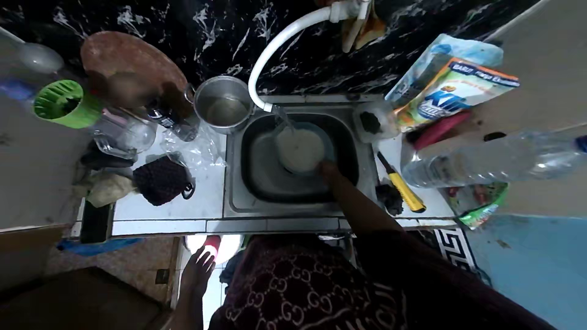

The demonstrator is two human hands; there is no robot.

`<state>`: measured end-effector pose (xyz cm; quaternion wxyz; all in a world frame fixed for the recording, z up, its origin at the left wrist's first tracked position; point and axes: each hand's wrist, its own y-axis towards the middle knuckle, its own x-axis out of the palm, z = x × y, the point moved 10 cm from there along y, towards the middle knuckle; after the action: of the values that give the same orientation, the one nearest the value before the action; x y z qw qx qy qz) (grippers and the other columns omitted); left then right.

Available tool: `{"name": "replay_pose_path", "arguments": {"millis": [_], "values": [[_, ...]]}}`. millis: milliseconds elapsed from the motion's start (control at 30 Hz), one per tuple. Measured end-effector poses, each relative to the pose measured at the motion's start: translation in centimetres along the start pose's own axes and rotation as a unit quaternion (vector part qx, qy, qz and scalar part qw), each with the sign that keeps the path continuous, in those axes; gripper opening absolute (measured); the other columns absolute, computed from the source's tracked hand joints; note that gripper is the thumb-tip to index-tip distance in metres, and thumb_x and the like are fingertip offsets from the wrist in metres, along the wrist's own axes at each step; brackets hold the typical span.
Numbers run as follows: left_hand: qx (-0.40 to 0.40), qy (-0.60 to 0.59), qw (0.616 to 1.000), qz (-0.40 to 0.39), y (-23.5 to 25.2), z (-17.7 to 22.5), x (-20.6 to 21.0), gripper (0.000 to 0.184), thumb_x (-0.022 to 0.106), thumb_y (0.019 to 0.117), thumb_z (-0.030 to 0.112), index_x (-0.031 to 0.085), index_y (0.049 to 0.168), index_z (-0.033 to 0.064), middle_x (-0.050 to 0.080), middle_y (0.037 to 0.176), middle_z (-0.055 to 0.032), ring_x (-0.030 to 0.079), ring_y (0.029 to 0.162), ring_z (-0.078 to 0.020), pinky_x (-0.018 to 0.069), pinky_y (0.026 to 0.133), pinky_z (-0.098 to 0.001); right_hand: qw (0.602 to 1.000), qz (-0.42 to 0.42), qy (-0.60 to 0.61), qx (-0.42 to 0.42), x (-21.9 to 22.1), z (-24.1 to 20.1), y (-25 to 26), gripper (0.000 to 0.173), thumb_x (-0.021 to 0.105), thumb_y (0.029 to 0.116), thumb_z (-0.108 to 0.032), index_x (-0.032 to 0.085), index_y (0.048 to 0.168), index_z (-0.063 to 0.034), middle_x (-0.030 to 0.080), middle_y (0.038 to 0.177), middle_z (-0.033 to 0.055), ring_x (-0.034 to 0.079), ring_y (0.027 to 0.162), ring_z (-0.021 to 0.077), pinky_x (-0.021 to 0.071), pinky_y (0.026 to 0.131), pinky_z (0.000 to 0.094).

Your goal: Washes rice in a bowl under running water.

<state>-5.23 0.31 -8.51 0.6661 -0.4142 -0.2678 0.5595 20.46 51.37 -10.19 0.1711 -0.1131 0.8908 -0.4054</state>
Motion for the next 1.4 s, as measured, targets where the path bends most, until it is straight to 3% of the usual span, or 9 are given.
{"name": "replay_pose_path", "arguments": {"millis": [100, 167, 267, 467, 600, 800, 1033, 1233, 1400], "values": [[-0.020, -0.014, 0.999, 0.032, 0.4, -1.7, -1.5, 0.044, 0.040, 0.1099, 0.031, 0.044, 0.145, 0.0050, 0.053, 0.139, -0.0194, 0.060, 0.111, -0.0270, 0.0507, 0.090, -0.0431, 1.000, -0.004, 0.002, -0.005, -0.6, -1.0, -3.7, 0.040, 0.051, 0.1087, -0.018, 0.049, 0.143, 0.0028, 0.058, 0.132, 0.0234, 0.063, 0.110, 0.0300, 0.0567, 0.090, 0.0458], [-0.034, -0.013, 0.998, 0.054, 0.3, -3.1, -3.6, 0.045, 0.041, 0.1096, 0.032, 0.044, 0.145, 0.0046, 0.052, 0.141, -0.0203, 0.059, 0.114, -0.0285, 0.0501, 0.092, -0.0445, 0.999, 0.005, 0.036, 0.027, -1.9, -0.2, -5.6, 0.039, 0.052, 0.1085, -0.021, 0.049, 0.141, -0.0006, 0.060, 0.118, 0.0179, 0.063, 0.092, 0.0236, 0.0564, 0.076, 0.0397], [-0.045, 0.023, 0.996, 0.076, 0.7, -5.4, -6.4, 0.046, 0.040, 0.1097, 0.033, 0.045, 0.146, 0.0045, 0.053, 0.140, -0.0217, 0.060, 0.112, -0.0300, 0.0498, 0.090, -0.0456, 0.999, 0.017, 0.036, 0.036, -2.7, -0.6, -7.0, 0.033, 0.052, 0.1069, -0.016, 0.052, 0.135, 0.0012, 0.059, 0.108, 0.0158, 0.059, 0.083, 0.0214, 0.0535, 0.071, 0.0378], [-0.098, 0.300, 0.946, 0.073, -0.8, -9.1, -8.7, 0.044, 0.043, 0.1119, 0.025, 0.049, 0.146, -0.0027, 0.056, 0.138, -0.0303, 0.059, 0.116, -0.0412, 0.0461, 0.094, -0.0567, 0.999, -0.018, -0.050, -0.008, -3.3, -5.9, -8.8, 0.037, 0.053, 0.1050, -0.010, 0.048, 0.140, 0.0006, 0.060, 0.106, 0.0144, 0.060, 0.081, 0.0195, 0.0545, 0.070, 0.0363], [-0.087, 0.372, 0.924, 0.025, 0.1, -13.0, -7.5, 0.039, 0.045, 0.1112, 0.023, 0.055, 0.141, -0.0002, 0.062, 0.131, -0.0271, 0.063, 0.111, -0.0398, 0.0494, 0.092, -0.0553, 0.999, 0.002, -0.038, -0.020, -4.1, -7.7, -9.0, 0.026, 0.054, 0.1035, -0.009, 0.053, 0.127, 0.0021, 0.058, 0.097, 0.0118, 0.058, 0.074, 0.0170, 0.0531, 0.062, 0.0327], [-0.033, 0.413, 0.907, -0.073, 0.6, -15.7, -1.6, 0.039, 0.048, 0.1104, 0.022, 0.056, 0.139, -0.0038, 0.061, 0.132, -0.0273, 0.064, 0.113, -0.0390, 0.0494, 0.099, -0.0538, 0.998, 0.006, -0.026, -0.048, -6.3, -8.6, -9.4, 0.037, 0.057, 0.0959, -0.001, 0.051, 0.132, 0.0025, 0.060, 0.104, 0.0169, 0.062, 0.080, 0.0231, 0.0564, 0.065, 0.0405], [-0.024, 0.511, 0.850, -0.127, 0.3, -14.5, 0.7, 0.040, 0.051, 0.1093, 0.026, 0.058, 0.137, -0.0020, 0.061, 0.134, -0.0278, 0.062, 0.120, -0.0403, 0.0454, 0.106, -0.0548, 0.994, 0.031, -0.077, -0.071, -11.2, -10.1, -13.9, 0.034, 0.054, 0.0977, -0.002, 0.050, 0.132, 0.0010, 0.059, 0.097, 0.0124, 0.061, 0.073, 0.0186, 0.0552, 0.060, 0.0367], [-0.005, 0.475, 0.877, -0.076, 2.7, -12.5, -0.8, 0.040, 0.045, 0.1110, 0.021, 0.056, 0.138, -0.0062, 0.060, 0.134, -0.0315, 0.061, 0.121, -0.0449, 0.0444, 0.106, -0.0586, 0.987, 0.059, -0.112, -0.102, -15.1, -10.9, -17.1, 0.024, 0.052, 0.0949, 0.000, 0.053, 0.119, -0.0002, 0.061, 0.083, 0.0073, 0.062, 0.063, 0.0156, 0.0564, 0.054, 0.0354], [0.036, 0.539, 0.831, -0.136, 3.9, -13.2, 2.7, 0.039, 0.047, 0.1099, 0.019, 0.057, 0.136, -0.0074, 0.055, 0.142, -0.0305, 0.050, 0.136, -0.0454, 0.0362, 0.115, -0.0596, 0.977, 0.091, -0.160, -0.106, -17.0, -12.3, -19.9, 0.015, 0.050, 0.0966, -0.001, 0.052, 0.112, -0.0018, 0.059, 0.071, 0.0022, 0.059, 0.052, 0.0110, 0.0536, 0.047, 0.0295]]}}
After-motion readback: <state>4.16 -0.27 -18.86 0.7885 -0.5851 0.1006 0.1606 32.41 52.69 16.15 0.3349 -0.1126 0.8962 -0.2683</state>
